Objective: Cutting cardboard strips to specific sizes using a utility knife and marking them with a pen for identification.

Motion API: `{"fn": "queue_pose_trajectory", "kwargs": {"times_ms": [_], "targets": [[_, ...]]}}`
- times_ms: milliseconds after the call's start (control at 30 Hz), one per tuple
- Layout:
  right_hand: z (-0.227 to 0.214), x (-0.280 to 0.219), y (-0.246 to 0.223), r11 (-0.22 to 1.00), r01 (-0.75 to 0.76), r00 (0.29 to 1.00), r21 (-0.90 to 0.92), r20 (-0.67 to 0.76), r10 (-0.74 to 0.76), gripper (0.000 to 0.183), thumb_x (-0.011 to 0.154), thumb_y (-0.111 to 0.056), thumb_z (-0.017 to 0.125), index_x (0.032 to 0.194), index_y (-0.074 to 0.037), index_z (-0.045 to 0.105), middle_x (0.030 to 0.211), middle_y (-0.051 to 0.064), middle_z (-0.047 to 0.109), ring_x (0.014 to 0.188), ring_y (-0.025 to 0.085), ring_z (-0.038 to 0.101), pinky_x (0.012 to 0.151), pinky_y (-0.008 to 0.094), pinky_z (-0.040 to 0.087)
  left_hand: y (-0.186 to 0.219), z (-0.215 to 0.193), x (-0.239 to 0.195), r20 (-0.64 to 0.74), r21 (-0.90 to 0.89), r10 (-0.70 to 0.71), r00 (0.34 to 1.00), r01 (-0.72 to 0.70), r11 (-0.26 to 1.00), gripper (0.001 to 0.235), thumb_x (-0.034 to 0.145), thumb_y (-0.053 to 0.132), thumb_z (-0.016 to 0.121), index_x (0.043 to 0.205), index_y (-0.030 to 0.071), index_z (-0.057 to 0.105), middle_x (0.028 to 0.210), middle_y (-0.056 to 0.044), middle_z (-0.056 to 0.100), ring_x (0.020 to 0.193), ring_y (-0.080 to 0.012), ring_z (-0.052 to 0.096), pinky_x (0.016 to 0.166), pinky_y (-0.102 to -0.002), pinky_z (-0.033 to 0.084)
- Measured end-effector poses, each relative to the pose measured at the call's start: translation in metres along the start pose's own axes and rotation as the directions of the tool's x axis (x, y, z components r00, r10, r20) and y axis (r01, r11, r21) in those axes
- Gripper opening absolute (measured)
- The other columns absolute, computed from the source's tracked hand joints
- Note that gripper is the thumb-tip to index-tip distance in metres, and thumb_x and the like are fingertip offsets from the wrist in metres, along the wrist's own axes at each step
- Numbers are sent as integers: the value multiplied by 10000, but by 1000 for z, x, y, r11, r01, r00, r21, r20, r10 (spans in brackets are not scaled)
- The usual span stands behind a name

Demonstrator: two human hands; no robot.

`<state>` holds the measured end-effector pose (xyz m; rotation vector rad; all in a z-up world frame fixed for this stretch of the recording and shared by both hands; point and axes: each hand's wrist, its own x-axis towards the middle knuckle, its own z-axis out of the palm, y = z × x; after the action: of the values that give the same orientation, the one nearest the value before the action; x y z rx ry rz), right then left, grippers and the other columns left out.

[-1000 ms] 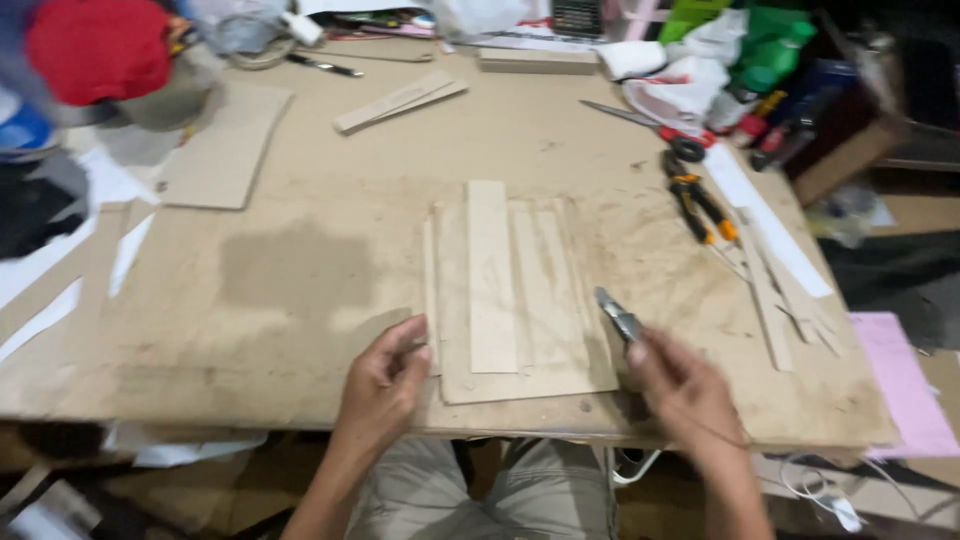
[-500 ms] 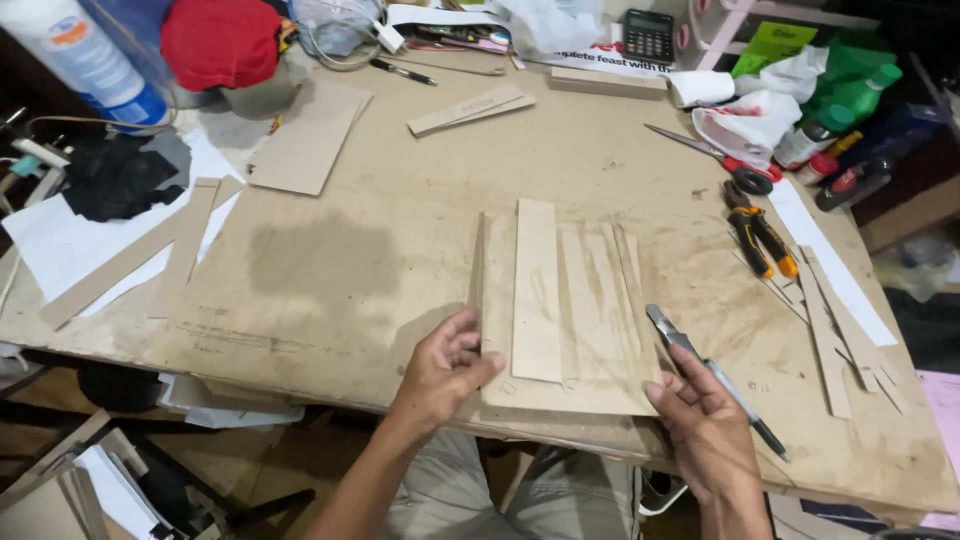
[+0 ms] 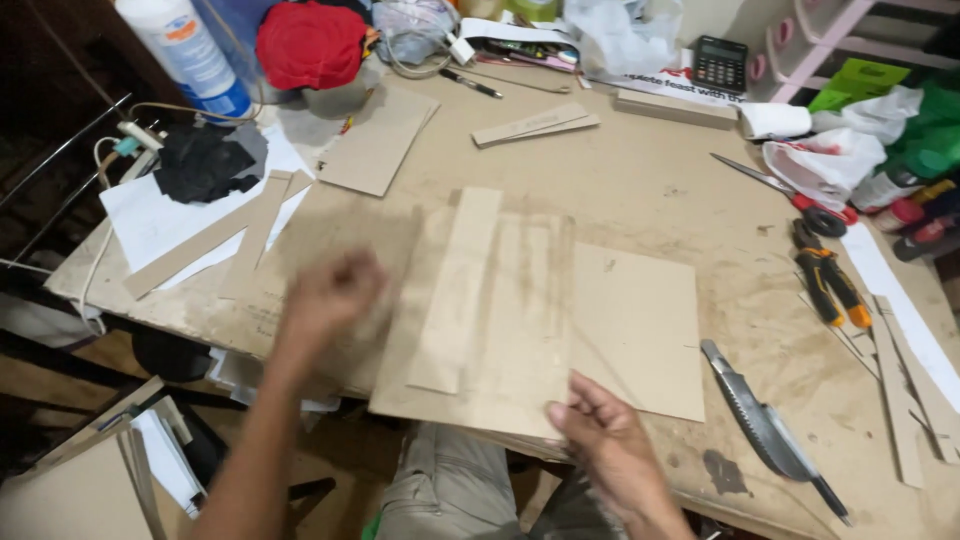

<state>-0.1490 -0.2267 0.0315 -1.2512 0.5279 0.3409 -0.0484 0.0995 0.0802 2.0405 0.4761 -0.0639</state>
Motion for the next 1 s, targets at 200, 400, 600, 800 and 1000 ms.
{"fn": "queue_pose_trajectory", "kwargs": {"times_ms": [200, 400, 600, 800, 1000], "targets": [[49, 12, 35, 996, 20, 1000, -90, 6, -19, 710, 787, 5, 794, 1469, -56, 607, 1096, 111, 745, 887, 237, 718, 668, 410, 669, -40, 10, 222, -236, 512, 602, 763, -428, 744, 797, 740, 617, 796, 1285, 50, 666, 1205, -229, 666, 1158, -410, 604, 1035, -477, 419], [94, 2, 7, 971, -44, 995, -236, 81, 64, 900, 836, -110, 808, 1617, -183, 368, 863, -14, 461, 783, 147, 624, 741, 329, 699, 26, 9, 220, -147, 683, 148, 978, -8, 730, 848, 605, 599, 745, 1228, 34, 642, 1227, -245, 675, 1165, -430, 637, 956, -456, 523], [121, 19, 9, 974, -4, 989, -225, 145, 37, 903, 857, -79, 779, 1633, -221, 339, 937, -10, 415, 674, 93, 527, 727, 299, 692, 31, -16, 211, -147, 588, 141, 979, -28, 808, 869, 545, 575, 771, 1221, 62, 586, 1235, -219, 630, 1207, -432, 539, 1014, -455, 409], [102, 10, 2, 583, 484, 872, -652, 300, -388, 649, 958, -355, 645, 1514, -90, 439, 773, -4, 613, 669, 125, 605, 663, 261, 626, 74, -41, 74, -174, 357, 272, 946, -197, 913, 812, 665, 531, 724, 1313, 74, 550, 1310, -141, 632, 1181, -361, 571, 891, -476, 465], [110, 6, -39, 786, 342, 938, -515, 136, -319, 513, 918, -509, 488, 1283, -168, 372, 933, 14, 604, 753, 157, 590, 690, 317, 536, 14, 44, -46, -65, 222, 768, 637, -741, 634, 637, 643, 409, 910, 1118, 104, 613, 1011, -42, 659, 892, -199, 631, 819, -350, 520]]}}
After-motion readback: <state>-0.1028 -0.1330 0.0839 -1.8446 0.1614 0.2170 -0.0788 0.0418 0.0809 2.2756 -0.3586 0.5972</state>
